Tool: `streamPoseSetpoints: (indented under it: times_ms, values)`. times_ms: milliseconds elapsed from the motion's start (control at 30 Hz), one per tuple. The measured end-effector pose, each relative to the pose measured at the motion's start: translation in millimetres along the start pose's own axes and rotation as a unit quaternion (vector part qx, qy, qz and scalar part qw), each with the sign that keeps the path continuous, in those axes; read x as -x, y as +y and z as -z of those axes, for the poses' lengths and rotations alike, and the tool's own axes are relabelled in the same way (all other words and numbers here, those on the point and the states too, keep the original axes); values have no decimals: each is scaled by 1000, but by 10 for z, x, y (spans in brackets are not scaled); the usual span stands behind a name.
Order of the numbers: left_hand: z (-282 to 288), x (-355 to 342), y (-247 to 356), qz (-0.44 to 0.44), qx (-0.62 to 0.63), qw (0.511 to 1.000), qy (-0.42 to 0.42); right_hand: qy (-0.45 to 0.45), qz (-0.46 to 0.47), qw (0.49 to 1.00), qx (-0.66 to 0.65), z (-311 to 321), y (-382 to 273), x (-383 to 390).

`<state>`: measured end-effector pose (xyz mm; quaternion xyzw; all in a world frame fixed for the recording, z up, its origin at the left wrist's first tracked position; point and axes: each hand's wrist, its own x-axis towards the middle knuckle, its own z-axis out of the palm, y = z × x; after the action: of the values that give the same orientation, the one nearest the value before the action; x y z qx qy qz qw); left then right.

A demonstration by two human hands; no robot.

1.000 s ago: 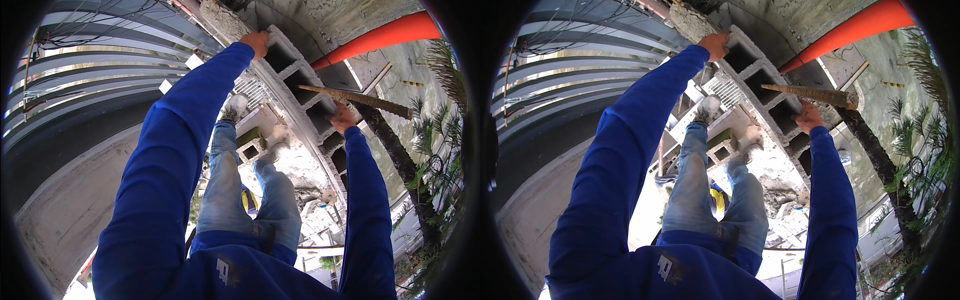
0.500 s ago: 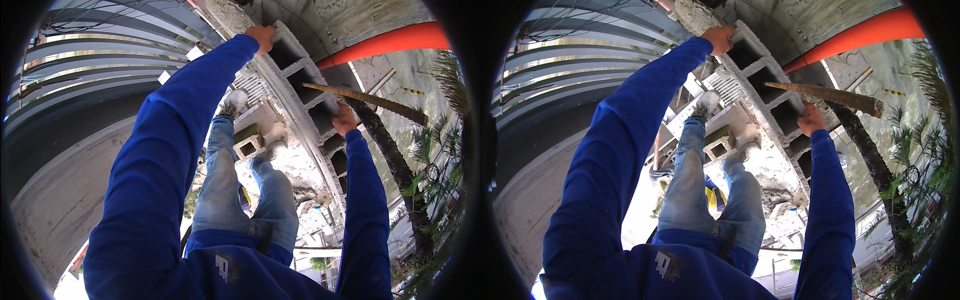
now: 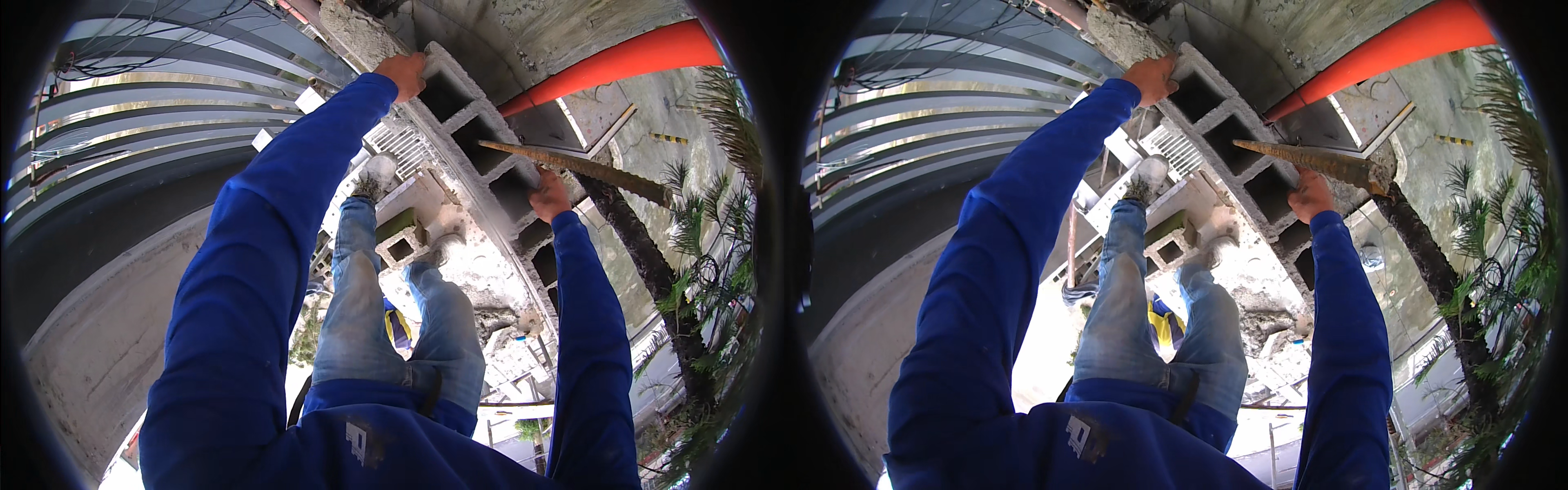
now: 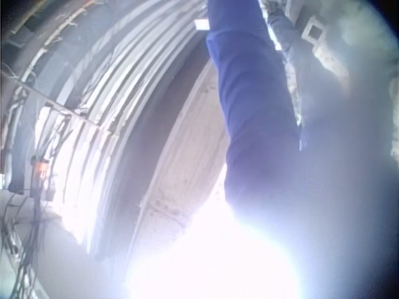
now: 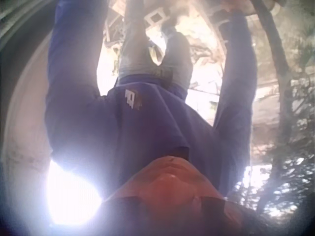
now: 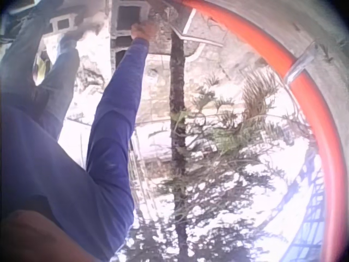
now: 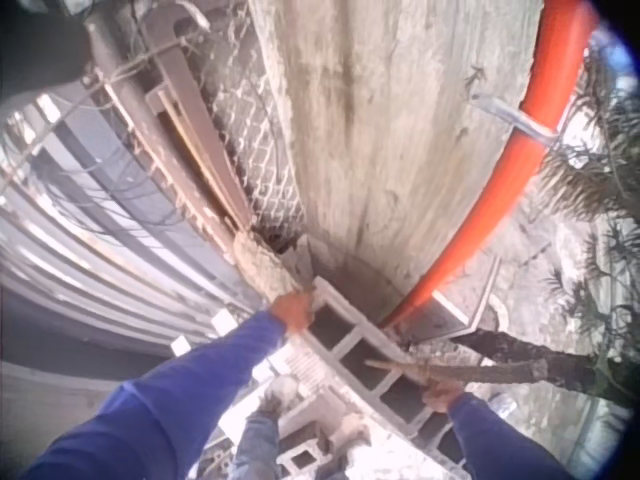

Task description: The person places hollow concrete blocks onto a wall under construction, aligns them, and taps them into position using a hammer. The person repeats this process for multiple blocks along the wall.

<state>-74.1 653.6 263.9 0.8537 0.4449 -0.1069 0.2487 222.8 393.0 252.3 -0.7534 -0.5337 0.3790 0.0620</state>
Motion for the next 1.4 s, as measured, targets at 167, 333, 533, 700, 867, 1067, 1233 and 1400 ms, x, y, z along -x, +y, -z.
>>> streamPoseSetpoints:
  times_ms: [167,333,533,700,867,1067,1233,1400]
  values:
    - [-64,-46,-14,-37,-43,998,9,13,17,1000,-23,34,35,18]
    - [-153,-104,-81,-54,-36,997,42,50,56,997,-9,-92,248,-71]
    - [-113,-72,-91,-33,-54,998,32,24,41,999,6,-183,296,-173]
    - [-180,-18,20,-25,-36,998,47,51,74,995,35,-241,500,-180]
    - [-134,21,-23,-18,-30,999,24,20,32,999,-4,-236,371,-168]
    - [70,-112,-93,-47,-49,997,-42,55,81,994,38,-151,249,-102]
    - [177,-105,-65,-36,-3,995,-89,-26,32,999,1,14,139,-96]
    - [82,-222,-150,-55,-15,996,-75,-33,47,998,-21,-43,292,-172]
